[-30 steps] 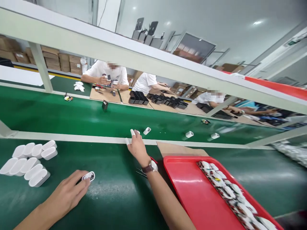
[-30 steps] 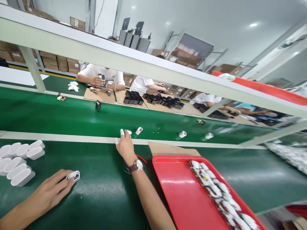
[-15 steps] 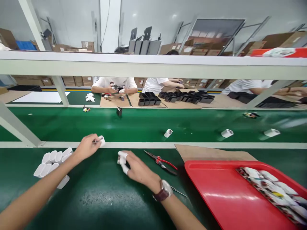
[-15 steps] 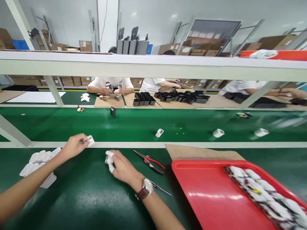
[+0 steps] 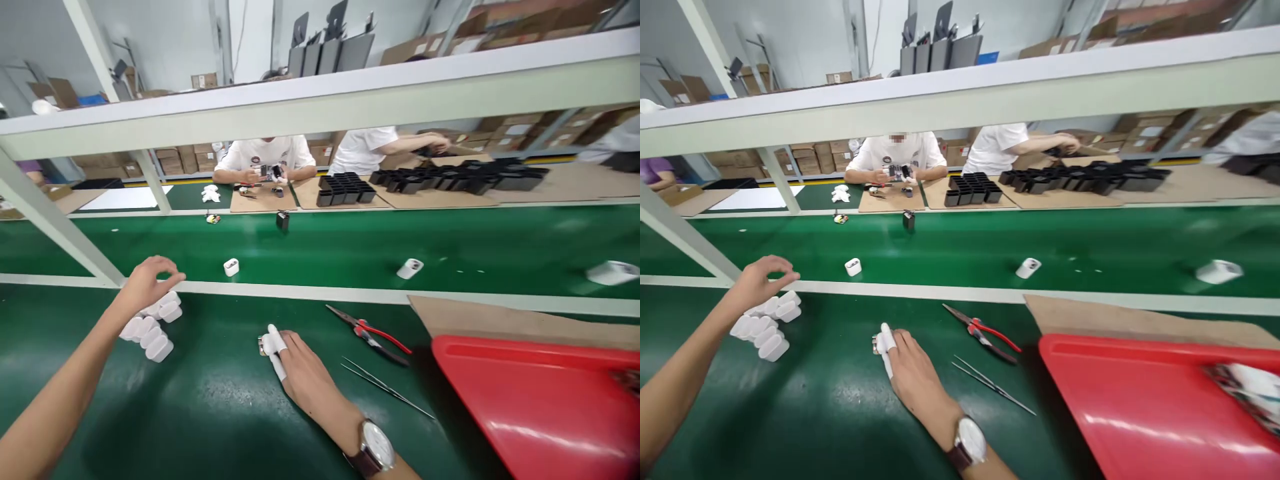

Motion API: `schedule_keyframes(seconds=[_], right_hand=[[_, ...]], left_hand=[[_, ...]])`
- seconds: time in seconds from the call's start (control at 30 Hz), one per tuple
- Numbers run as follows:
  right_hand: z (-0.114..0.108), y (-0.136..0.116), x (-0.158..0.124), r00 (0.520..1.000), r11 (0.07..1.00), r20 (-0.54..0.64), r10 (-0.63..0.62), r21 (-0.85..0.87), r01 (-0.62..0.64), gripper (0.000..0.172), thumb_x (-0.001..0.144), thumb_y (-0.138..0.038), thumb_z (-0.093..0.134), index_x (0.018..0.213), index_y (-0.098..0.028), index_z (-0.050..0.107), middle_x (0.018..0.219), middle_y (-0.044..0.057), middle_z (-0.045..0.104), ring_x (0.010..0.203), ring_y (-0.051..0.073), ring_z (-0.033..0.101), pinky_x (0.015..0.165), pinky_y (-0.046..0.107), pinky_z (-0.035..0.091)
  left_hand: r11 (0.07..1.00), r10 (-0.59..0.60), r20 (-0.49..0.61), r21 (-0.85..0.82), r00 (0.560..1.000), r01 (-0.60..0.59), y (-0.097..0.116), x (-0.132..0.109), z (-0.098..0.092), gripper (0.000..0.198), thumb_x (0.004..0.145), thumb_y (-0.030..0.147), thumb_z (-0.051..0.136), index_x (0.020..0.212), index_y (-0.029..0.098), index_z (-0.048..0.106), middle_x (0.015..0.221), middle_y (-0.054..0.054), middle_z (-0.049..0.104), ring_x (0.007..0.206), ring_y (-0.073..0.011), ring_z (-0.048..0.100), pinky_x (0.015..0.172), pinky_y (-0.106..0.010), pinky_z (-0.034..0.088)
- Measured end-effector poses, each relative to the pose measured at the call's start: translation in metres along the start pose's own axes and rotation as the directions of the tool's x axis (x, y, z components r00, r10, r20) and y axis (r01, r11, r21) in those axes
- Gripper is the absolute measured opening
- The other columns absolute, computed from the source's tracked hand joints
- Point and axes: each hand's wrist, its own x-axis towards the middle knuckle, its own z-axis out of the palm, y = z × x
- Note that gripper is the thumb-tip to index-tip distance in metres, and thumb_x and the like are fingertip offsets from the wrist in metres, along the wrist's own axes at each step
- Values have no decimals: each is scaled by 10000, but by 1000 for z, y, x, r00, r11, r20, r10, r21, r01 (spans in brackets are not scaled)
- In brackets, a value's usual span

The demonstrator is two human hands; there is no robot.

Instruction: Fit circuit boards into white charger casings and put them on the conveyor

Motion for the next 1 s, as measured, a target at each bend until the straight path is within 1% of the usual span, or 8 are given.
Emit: schedule_keyframes(seconds=[0.13,0.23,0.37,0.53,0.67,0.77,0.83,1.0], right_hand=[[1,1,0,999,1000,-29,-24,3,24,538,813,64,444,1284,-140,604,1272,178,637,1177,333,608,981,525,627],[-5,-3,3,1000,999,-28,-10,50,11,500,845,54,454,1279,-153,593,1279,168,639,1189,324,604,1003,527,615],[-14,-9,7,998,992,-32,51,121,-47,328,995,-73,487,1296,-182,562,1168,138,669,1103,295,641,932,502,634],[-16,-9,5,994,980,-67,86,185,-72,344,1028,-130,508,1366,-195,516,1202,136,659,1122,288,640,923,496,631],[-15,-8,5,992,972,-100,77,228,-52,415,1020,-126,541,1420,-226,496,1236,131,641,1140,287,627,924,500,624],[-16,-16,11,989,960,-134,57,278,-18,463,1007,-107,568,1444,-236,487,1234,125,626,1143,281,614,933,500,613],[-17,-25,16,991,951,-130,41,309,1,500,1000,-96,585,1464,-245,474,1247,127,615,1158,282,602,942,501,606],[-21,-47,21,999,965,-40,-27,259,36,548,1006,-95,575,1516,-217,415,1286,152,611,1198,311,572,937,515,606]], left_hand=[[982,13,207,182,978,-52,-14,-45,-5,392,869,591,702,750,231,802,943,-128,718,971,-351,641,866,-472,540],[980,61,160,180,985,-90,-1,-58,21,341,919,445,628,708,208,753,981,-152,703,1023,-371,631,900,-505,541],[975,211,189,-110,959,-193,51,-65,60,210,961,272,561,801,203,677,1186,-118,707,1040,-280,689,939,-415,563],[876,413,355,-407,839,-259,91,-83,81,228,966,106,524,1018,238,703,1345,-86,687,1179,-247,705,1020,-361,570],[867,304,347,-487,887,-107,79,-95,87,173,936,264,734,1100,268,678,1611,-103,471,1418,-334,556,1130,-481,522],[818,168,303,-574,938,39,72,-104,105,629,789,429,905,1294,281,561,1587,-142,478,1391,-352,574,1129,-526,519],[804,106,300,-587,948,96,73,-109,120,691,834,424,871,1390,293,482,1477,-116,587,1345,-325,612,1129,-528,516],[837,160,223,-547,962,-12,78,-122,139,681,973,364,732,1533,349,345,1416,-73,650,1305,-306,631,1098,-512,528]])
